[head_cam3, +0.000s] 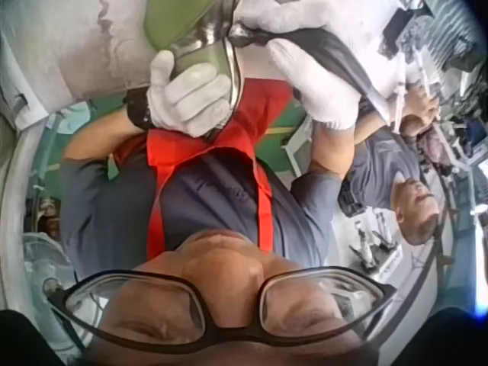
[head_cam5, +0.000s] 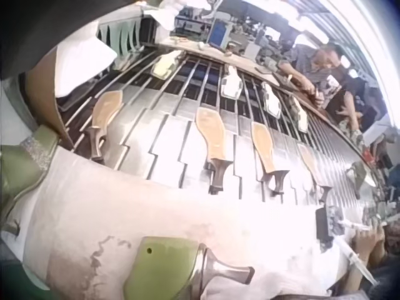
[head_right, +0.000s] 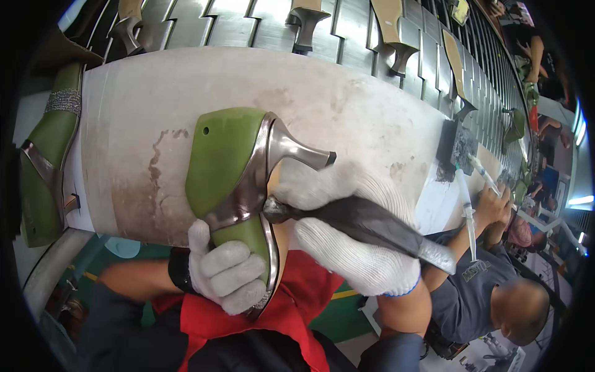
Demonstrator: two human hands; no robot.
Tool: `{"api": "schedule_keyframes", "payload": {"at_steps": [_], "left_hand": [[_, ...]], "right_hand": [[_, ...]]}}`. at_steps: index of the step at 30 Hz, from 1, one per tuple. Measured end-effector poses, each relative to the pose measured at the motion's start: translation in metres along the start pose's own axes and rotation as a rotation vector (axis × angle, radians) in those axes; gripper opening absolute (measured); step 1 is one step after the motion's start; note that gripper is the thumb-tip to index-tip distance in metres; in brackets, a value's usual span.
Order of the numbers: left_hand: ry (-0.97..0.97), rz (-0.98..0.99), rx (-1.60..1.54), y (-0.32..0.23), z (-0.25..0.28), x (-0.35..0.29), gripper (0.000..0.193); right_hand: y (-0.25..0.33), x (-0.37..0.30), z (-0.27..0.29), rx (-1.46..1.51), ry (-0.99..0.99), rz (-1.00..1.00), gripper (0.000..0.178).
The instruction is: The person assembles high-heeled shoes by taking shoe lasts and outsoles from a conveyor, applying glue with a syringe, attaching the outsoles onto the lasted shoe uppers by hand, and hammering along the edges with a hammer.
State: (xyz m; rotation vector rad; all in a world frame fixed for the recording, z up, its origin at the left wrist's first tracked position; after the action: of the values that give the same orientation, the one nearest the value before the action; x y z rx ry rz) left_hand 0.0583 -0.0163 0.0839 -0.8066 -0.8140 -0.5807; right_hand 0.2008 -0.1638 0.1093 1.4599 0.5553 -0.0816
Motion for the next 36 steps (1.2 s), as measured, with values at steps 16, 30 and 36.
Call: {"api": "schedule_keyframes", "payload": {"at_steps": [16, 30, 36], "left_hand": [[-0.046, -0.020, 0.024, -0.003, 0.005, 0.008, 0.041], [0.120, -0.064, 0.069, 0.001, 0.017, 0.008, 0.077], [0.122, -0.069, 0.099, 0.001, 0.013, 0.002, 0.071]], "right_hand": [[0.019, -0.009, -0.015, -0.322, 0.079, 0.376, 0.037], [0.019, -0.056, 0.044, -1.478, -0.445, 0.768, 0.030], [-0.070, -0.086, 0.188, 0.345, -0.701, 0.279, 0.051]]}}
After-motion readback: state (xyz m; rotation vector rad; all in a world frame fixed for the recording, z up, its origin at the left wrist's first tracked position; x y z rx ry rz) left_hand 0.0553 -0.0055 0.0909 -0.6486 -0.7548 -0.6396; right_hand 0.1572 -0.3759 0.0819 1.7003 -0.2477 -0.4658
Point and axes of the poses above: each hand's wrist, its own x-axis towards the middle knuckle, its own z-axis out of the back of the hand, y = z × x, the point moved 10 cm from there along x, towards the middle knuckle, and after that the axes turned 2 degrees about -y, right-handed, at the moved point
